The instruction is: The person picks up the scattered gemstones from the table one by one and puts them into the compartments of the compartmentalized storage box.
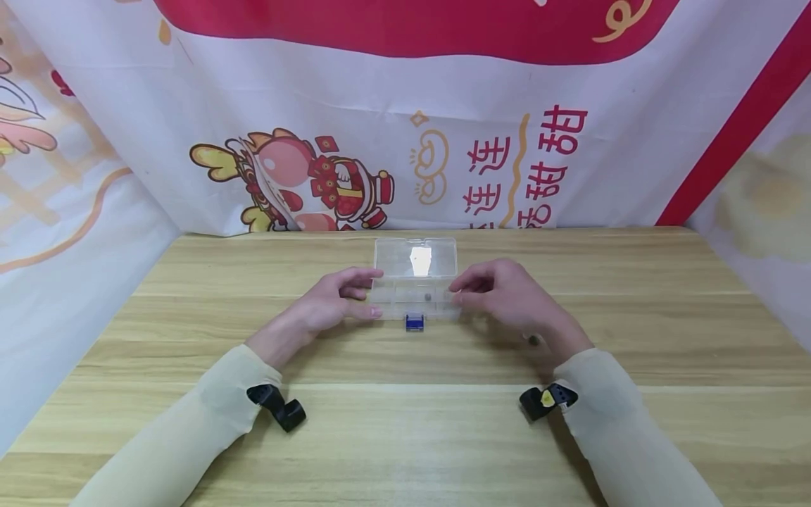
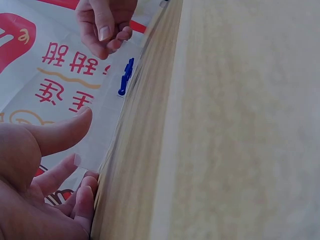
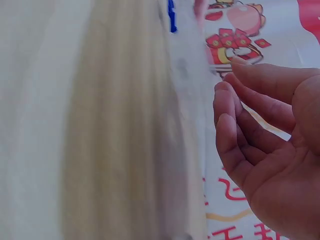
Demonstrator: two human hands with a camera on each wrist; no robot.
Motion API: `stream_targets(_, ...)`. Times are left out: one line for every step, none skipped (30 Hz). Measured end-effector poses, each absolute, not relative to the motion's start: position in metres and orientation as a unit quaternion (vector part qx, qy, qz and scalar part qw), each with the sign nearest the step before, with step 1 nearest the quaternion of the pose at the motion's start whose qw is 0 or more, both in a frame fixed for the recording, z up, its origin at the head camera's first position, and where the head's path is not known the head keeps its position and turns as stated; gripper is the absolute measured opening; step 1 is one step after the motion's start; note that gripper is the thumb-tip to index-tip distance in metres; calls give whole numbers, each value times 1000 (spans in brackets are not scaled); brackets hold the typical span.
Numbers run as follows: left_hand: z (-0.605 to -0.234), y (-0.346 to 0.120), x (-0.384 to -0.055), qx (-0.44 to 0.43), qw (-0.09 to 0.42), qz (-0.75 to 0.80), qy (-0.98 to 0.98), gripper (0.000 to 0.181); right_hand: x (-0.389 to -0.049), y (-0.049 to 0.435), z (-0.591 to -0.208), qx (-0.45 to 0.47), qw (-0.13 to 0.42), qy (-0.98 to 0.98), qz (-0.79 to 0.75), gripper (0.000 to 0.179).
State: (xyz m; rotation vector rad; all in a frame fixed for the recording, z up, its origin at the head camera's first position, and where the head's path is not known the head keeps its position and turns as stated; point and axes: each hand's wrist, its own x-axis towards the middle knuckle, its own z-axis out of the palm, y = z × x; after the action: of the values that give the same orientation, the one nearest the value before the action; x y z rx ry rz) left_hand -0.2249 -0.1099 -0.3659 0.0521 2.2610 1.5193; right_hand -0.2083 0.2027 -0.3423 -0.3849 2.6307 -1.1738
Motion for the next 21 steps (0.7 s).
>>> stream_targets(-366,-110,-225,19,207,545,812,64,-208,206,-341,-132,115,900,-399,22)
stream_targets(-366,-110,-225,19,208,546,811,65,-208,210,-340,-133,112,902,-396,24)
stream_targets(-366,-110,-225,19,208,546,812,65,-208,214,-339,-135,109,903,-393,24)
stream_targets(-366,-110,-225,19,209,546,811,65,-207,218,-338,-137,107,904,-391,24)
stream_targets(-366,-110,-225,19,209,546,811,65,-207,223,-337,-137,106,906,-385,24)
stream_targets(-366,-110,-225,20,208,545,812,65,-206,229,-336,-136,106,908,-382,24)
stream_targets(-366,-110,-225,21,208,545,812,65,-205,235,-336,-138,105,910,-378,23)
stream_targets(-366,-110,-225,22,207,545,812,65,-204,240,-334,-136,107,911,-374,23)
stream_targets(-366,-110,-226,23,206,546,812,66,-203,247,-334,-136,111,911,-374,23)
stream_targets(-366,-110,-226,25,205,547,811,67,-201,253,-333,-135,113,911,-372,22)
stream_targets(-366,-110,-226,26,204,547,811,67,-200,259,-333,-131,117,912,-371,22)
stream_targets(-366,-110,-226,28,203,548,811,67,-198,265,-334,-128,122,912,-370,22)
stream_targets(-366,-110,-226,28,203,548,811,67,-197,271,-335,-126,125,913,-367,22)
stream_targets(-366,-110,-226,29,203,549,811,67,-195,276,-336,-123,130,914,-364,22)
stream_targets(-366,-109,-226,28,203,548,811,67,-192,280,-338,-123,134,914,-361,23)
stream_targets(-367,-109,-226,28,204,547,811,67,-190,284,-340,-120,139,916,-357,23)
stream_targets(-367,-109,-226,27,205,547,812,67,-188,288,-342,-119,144,916,-355,25)
stream_targets(-367,-109,-226,27,205,546,812,67,-187,290,-343,-119,149,916,-353,26)
stream_targets(-367,-109,-226,26,205,545,813,67,-185,292,-346,-119,155,914,-354,27)
stream_targets(-367,-110,-226,25,205,544,813,67,-184,293,-347,-118,163,913,-356,29)
stream_targets(-367,-110,-226,24,205,544,813,68,-183,294,-349,-117,171,911,-357,31)
